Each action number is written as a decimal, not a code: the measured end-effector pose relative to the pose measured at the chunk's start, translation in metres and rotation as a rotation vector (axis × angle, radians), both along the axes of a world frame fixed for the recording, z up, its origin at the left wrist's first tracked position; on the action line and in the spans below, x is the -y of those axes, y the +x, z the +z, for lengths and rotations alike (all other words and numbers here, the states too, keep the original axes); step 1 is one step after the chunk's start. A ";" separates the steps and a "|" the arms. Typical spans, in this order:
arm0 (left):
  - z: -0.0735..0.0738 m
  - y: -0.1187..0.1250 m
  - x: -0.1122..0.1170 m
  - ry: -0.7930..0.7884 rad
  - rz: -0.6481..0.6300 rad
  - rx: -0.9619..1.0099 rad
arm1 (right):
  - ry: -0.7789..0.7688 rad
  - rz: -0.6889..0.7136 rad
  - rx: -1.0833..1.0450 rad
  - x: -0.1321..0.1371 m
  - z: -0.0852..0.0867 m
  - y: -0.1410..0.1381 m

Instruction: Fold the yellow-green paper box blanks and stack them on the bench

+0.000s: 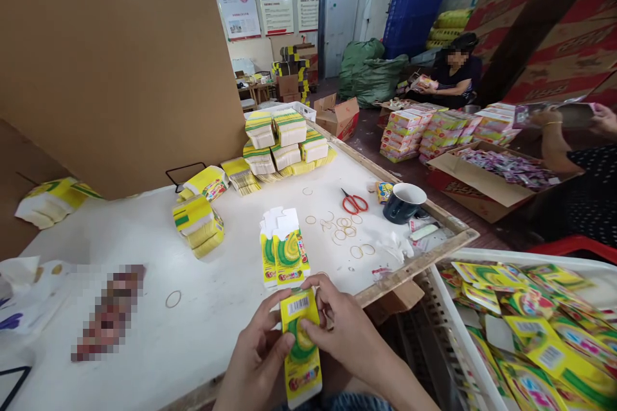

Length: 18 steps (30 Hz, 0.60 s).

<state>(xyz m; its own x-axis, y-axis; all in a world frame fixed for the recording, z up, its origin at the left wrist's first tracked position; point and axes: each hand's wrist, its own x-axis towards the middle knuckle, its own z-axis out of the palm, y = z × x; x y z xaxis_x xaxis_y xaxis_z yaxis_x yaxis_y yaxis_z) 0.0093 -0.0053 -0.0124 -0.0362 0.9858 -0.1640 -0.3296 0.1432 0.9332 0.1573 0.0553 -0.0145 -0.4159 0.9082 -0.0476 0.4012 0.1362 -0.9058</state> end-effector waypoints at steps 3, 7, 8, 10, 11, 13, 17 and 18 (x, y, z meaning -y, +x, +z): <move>-0.001 0.002 -0.001 -0.010 -0.025 0.023 | -0.021 -0.010 0.045 0.001 0.001 -0.002; 0.001 0.004 -0.003 -0.015 0.008 0.046 | -0.038 -0.089 0.117 0.003 0.004 -0.006; 0.003 0.003 -0.003 -0.023 0.018 0.047 | -0.035 -0.091 0.106 0.003 0.005 -0.005; 0.008 -0.001 -0.004 -0.050 0.025 0.044 | 0.002 -0.065 0.026 0.003 0.004 -0.002; 0.011 -0.002 -0.004 -0.063 0.020 0.042 | 0.032 -0.046 -0.033 0.003 0.003 0.000; 0.013 -0.004 -0.005 -0.080 -0.007 0.033 | 0.068 -0.015 -0.163 0.003 0.000 0.002; 0.010 0.006 -0.006 -0.020 -0.068 0.011 | 0.017 -0.030 -0.345 0.002 0.003 0.006; 0.009 0.008 -0.008 0.016 -0.076 -0.032 | 0.024 -0.030 -0.346 0.001 0.007 0.012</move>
<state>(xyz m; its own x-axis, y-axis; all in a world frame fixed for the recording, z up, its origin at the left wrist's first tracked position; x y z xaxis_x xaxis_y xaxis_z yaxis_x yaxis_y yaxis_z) 0.0175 0.0026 -0.0036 0.0339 0.9883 -0.1486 -0.2882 0.1520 0.9454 0.1698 0.0544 -0.0078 -0.3765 0.9195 0.1128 0.0753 0.1517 -0.9856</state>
